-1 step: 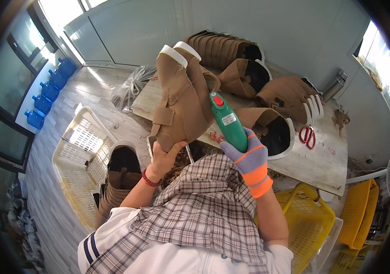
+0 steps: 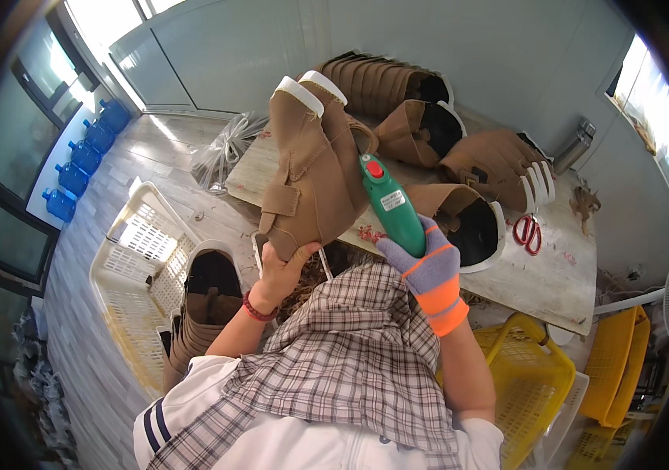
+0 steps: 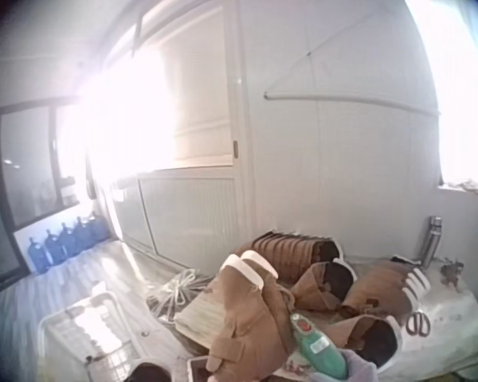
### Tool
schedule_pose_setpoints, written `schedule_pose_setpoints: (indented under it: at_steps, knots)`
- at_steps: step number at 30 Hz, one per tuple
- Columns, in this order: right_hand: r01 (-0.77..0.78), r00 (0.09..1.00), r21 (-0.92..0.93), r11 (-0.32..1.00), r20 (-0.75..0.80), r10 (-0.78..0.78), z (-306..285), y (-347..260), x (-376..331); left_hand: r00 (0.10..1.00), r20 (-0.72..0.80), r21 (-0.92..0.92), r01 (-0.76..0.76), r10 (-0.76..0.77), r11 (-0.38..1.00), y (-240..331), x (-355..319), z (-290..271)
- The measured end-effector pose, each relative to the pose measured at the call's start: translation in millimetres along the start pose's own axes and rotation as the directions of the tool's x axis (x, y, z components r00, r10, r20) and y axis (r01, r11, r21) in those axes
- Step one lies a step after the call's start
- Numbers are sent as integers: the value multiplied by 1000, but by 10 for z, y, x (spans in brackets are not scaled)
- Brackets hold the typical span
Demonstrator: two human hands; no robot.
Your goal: The person uses a handheld electric cutter to trim the edges of brown shoe uppers, then switches to scissors to trim the interior lining. Finished pieces are placed on the table.
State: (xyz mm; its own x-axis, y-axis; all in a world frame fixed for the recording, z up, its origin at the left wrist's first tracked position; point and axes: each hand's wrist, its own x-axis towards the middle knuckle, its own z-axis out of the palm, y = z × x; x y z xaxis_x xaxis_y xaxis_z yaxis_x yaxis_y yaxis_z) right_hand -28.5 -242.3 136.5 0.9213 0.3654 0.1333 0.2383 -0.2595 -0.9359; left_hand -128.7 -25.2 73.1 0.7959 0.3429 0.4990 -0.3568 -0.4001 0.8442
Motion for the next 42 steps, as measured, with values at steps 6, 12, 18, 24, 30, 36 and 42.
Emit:
schedule_pose_setpoints:
  at_steps: [6, 12, 18, 24, 30, 36, 42]
  knots:
    - [-62, 993, -146, 987, -111, 46, -130, 181, 44, 988, -152, 276, 29, 14, 961, -159, 304, -131]
    - [11, 999, -260, 966, -46, -23, -67, 392, -55, 903, -265, -38, 342, -339, 939, -534, 809, -230]
    - [-89, 995, -283, 955, 25, 100, -50, 390, -102, 862, -173, -567, 308, -476, 764, -39, 1075, -525]
    - [-27, 998, -330, 944, 46, 45, 34, 394, -86, 893, -158, 171, 445, -421, 879, -134, 1153, -683]
    - [33, 998, -393, 919, 59, -11, 48, 504, -85, 939, -338, 225, 151, -68, 963, -302, 834, -448]
    - [163, 986, -237, 958, 77, -149, 62, 303, -109, 915, -399, -286, -72, -51, 955, -59, 584, -289]
    - [203, 977, -106, 973, 93, -193, 110, 108, -130, 963, -248, -562, -55, -105, 825, 16, 465, -275]
